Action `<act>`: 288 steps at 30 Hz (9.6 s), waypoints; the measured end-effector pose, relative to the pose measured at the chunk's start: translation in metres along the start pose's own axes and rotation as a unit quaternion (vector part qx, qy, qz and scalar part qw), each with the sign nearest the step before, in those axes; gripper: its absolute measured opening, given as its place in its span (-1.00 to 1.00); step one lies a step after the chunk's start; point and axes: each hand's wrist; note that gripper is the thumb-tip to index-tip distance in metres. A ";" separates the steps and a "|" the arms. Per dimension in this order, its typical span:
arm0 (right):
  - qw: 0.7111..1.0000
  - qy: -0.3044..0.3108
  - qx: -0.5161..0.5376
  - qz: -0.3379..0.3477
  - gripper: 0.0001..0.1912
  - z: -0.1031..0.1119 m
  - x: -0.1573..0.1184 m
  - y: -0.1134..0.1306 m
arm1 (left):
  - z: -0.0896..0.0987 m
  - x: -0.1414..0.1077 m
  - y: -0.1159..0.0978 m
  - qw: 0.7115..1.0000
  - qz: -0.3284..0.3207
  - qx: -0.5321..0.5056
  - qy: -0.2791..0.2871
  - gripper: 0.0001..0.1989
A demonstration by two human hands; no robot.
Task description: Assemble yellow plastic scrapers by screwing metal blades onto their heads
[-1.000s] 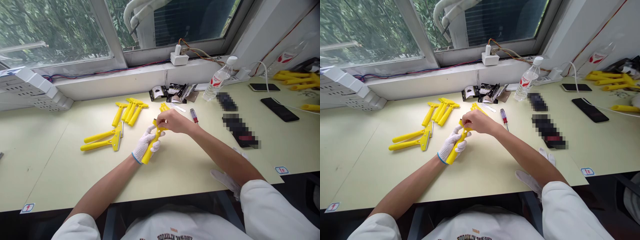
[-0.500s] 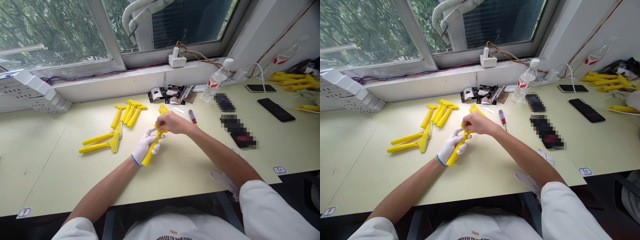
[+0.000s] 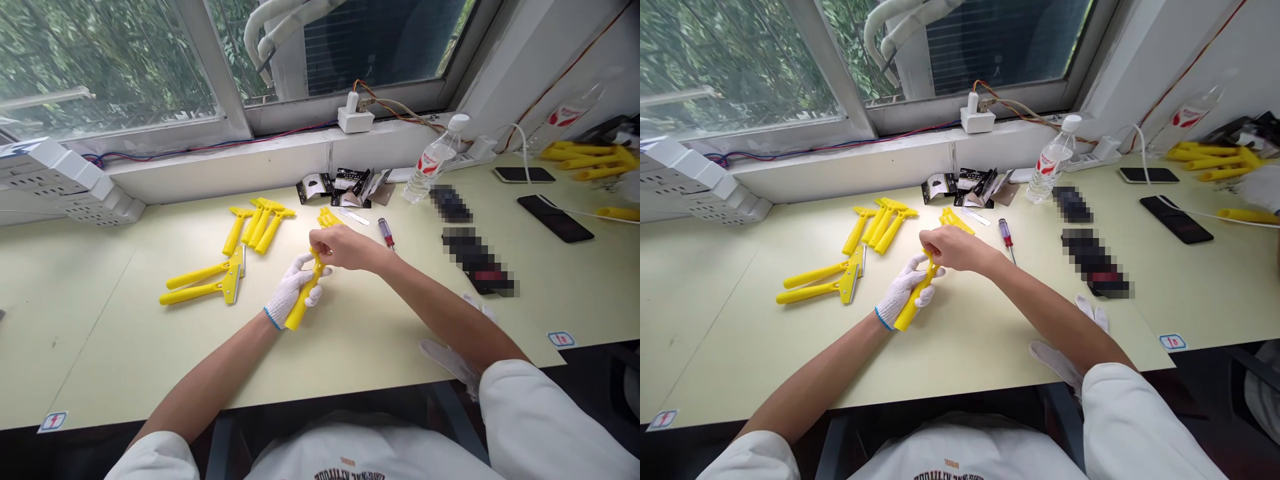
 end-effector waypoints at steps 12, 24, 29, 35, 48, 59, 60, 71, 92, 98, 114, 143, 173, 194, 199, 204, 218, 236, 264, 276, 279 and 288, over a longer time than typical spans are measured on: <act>0.962 -0.045 -0.049 -0.266 -0.78 0.051 -0.008 -0.025 | 0.005 -0.002 -0.001 0.994 0.067 -0.079 0.020 -0.41; 0.915 0.000 0.096 -0.391 -0.79 0.101 -0.036 -0.076 | 0.002 -0.002 -0.004 0.991 0.077 -0.108 0.034 -0.40; 0.909 -0.304 0.281 -0.051 -0.67 0.102 -0.030 -0.018 | 0.002 0.000 -0.003 0.990 0.078 -0.106 0.039 -0.37; 0.902 -0.341 0.264 -0.010 -0.61 0.089 -0.025 0.010 | 0.003 0.000 -0.002 0.990 0.077 -0.111 0.044 -0.42; 0.911 -0.315 0.268 -0.014 -0.61 0.084 -0.023 0.008 | 0.001 0.000 -0.005 0.990 0.084 -0.111 0.029 -0.39; 0.909 -0.323 0.264 -0.020 -0.57 0.088 -0.023 0.007 | 0.002 0.000 -0.004 0.990 0.079 -0.108 0.035 -0.40; 0.909 -0.324 0.261 -0.024 -0.56 0.088 -0.023 0.006 | 0.002 0.000 -0.004 0.990 0.078 -0.108 0.037 -0.40; 0.909 -0.323 0.262 -0.017 -0.56 0.088 -0.022 -0.004 | 0.002 0.001 -0.003 0.990 0.076 -0.109 0.037 -0.38; 0.900 -0.345 0.265 0.026 -0.61 0.088 -0.021 -0.006 | 0.011 0.003 0.000 0.982 0.086 -0.154 0.073 -0.42; 0.910 -0.335 0.243 0.037 -0.62 0.088 -0.020 -0.009 | 0.012 0.002 0.000 0.977 0.083 -0.177 0.083 -0.42; 0.927 -0.318 0.197 0.032 -0.62 0.088 -0.019 -0.020 | 0.012 0.001 -0.001 0.970 0.092 -0.207 0.091 -0.39; 0.942 -0.268 0.197 0.051 -0.62 0.086 -0.035 0.023 | 0.004 0.002 0.001 0.990 0.067 -0.118 0.037 -0.38; 0.981 -0.139 -0.122 0.058 -0.80 0.099 -0.066 0.085 | -0.002 0.003 0.001 0.998 0.036 -0.039 -0.040 -0.36; 0.966 -0.199 -0.164 0.023 -0.92 0.092 -0.062 0.072 | 0.001 0.003 0.003 0.999 0.029 -0.011 -0.027 -0.38; 0.976 -0.161 -0.142 0.044 -0.84 0.093 -0.064 0.077 | 0.001 0.003 0.003 0.999 0.026 -0.013 -0.023 -0.40; 0.976 -0.151 -0.146 0.062 -0.94 0.097 -0.067 0.083 | 0.000 0.002 0.004 1.000 0.025 0.001 -0.007 -0.43; 0.980 -0.131 -0.146 0.033 -0.96 0.095 -0.067 0.088 | -0.001 0.003 0.004 1.000 0.017 -0.019 -0.016 -0.38; 0.952 -0.222 -0.210 0.009 -0.88 0.087 -0.059 0.082 | 0.000 0.003 0.003 1.000 0.028 0.009 -0.005 -0.43; 0.967 -0.173 -0.188 -0.025 -0.74 0.084 -0.061 0.090 | -0.001 0.003 -0.002 0.998 0.039 0.036 -0.029 -0.41; 0.956 -0.206 -0.197 -0.073 -0.83 0.084 -0.062 0.087 | -0.001 0.002 -0.001 0.998 0.038 0.046 -0.027 -0.42; 0.980 -0.139 -0.145 -0.010 -0.84 0.088 -0.067 0.088 | 0.001 0.003 -0.002 0.998 0.037 0.039 -0.030 -0.43; 0.970 -0.169 -0.173 -0.030 -0.83 0.085 -0.062 0.094 | -0.001 0.001 -0.002 0.997 0.040 0.056 -0.018 -0.42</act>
Point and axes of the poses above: each hand's wrist, its own x-axis towards the middle knuckle, its own z-axis out of the back of the hand, y = z × x, and after that the axes turned 10 degrees about x, right-handed
